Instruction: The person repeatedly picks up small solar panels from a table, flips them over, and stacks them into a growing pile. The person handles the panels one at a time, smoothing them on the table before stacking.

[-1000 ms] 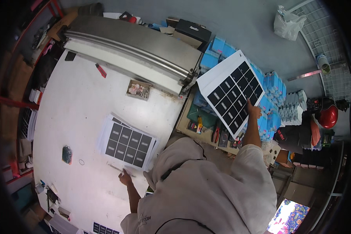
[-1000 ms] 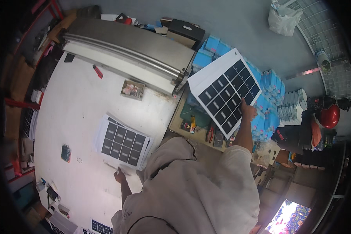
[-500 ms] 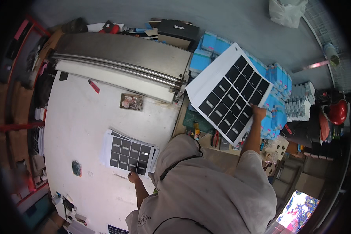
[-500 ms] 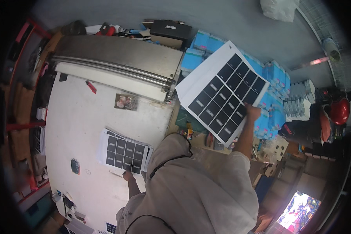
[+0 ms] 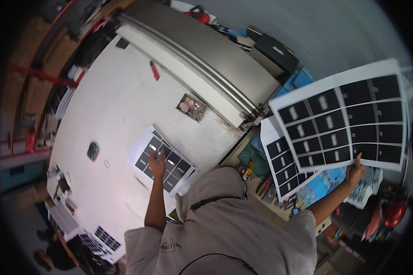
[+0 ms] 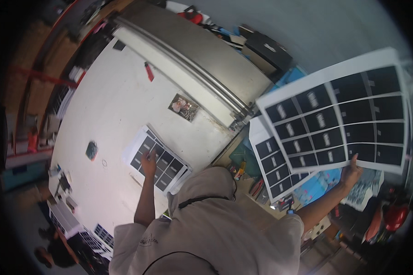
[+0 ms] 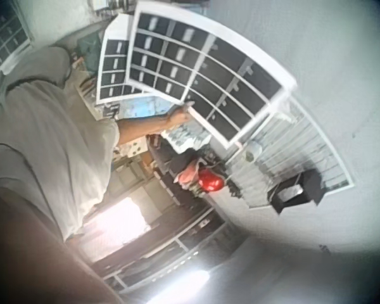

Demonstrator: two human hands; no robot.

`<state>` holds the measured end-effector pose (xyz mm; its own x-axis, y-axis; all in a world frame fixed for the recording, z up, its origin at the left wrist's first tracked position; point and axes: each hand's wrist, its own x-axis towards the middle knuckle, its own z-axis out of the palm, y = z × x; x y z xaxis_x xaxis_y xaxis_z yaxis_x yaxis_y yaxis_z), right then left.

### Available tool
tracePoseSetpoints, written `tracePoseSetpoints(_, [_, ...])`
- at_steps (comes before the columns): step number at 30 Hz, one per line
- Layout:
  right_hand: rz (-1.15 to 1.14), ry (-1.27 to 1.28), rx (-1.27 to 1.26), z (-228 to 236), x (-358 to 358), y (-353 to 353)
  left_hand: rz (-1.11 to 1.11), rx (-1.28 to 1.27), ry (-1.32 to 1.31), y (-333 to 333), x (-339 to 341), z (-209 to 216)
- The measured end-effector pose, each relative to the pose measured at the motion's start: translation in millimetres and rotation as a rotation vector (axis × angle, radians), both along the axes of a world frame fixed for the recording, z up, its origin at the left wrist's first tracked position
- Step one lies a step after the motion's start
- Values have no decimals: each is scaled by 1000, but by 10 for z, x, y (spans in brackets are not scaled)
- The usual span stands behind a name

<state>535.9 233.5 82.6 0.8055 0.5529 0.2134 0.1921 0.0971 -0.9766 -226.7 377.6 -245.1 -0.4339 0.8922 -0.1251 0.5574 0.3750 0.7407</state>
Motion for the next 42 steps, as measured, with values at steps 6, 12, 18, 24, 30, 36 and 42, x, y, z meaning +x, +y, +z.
tracePoseSetpoints(6, [190, 257, 243, -328, 145, 2015, -200, 25, -183, 958, 932, 295])
tracePoseSetpoints(12, [1, 154, -75, -1300, -594, 4121, -321, 6, -310, 1842, 1702, 577])
tracePoseSetpoints(18, [453, 396, -335, -2107, -1456, 4681, -186, -110, -586, 2467, 2100, 487])
tracePoseSetpoints(24, [302, -356, -594, -1413, -1837, 3575, 21, -207, -1010, 2336, 1724, 288])
tracePoseSetpoints(30, [-350, -686, -930, -1670, -426, 1222, 75, -62, -1153, 1635, 1020, 469])
tracePoseSetpoints(36, [-500, -135, -1588, -1623, -204, -331, 163, 19, -934, 946, 259, 694])
tracePoseSetpoints(42, [-333, 61, -1418, -2214, 332, -666, 192, 4, -614, 203, -809, 1238])
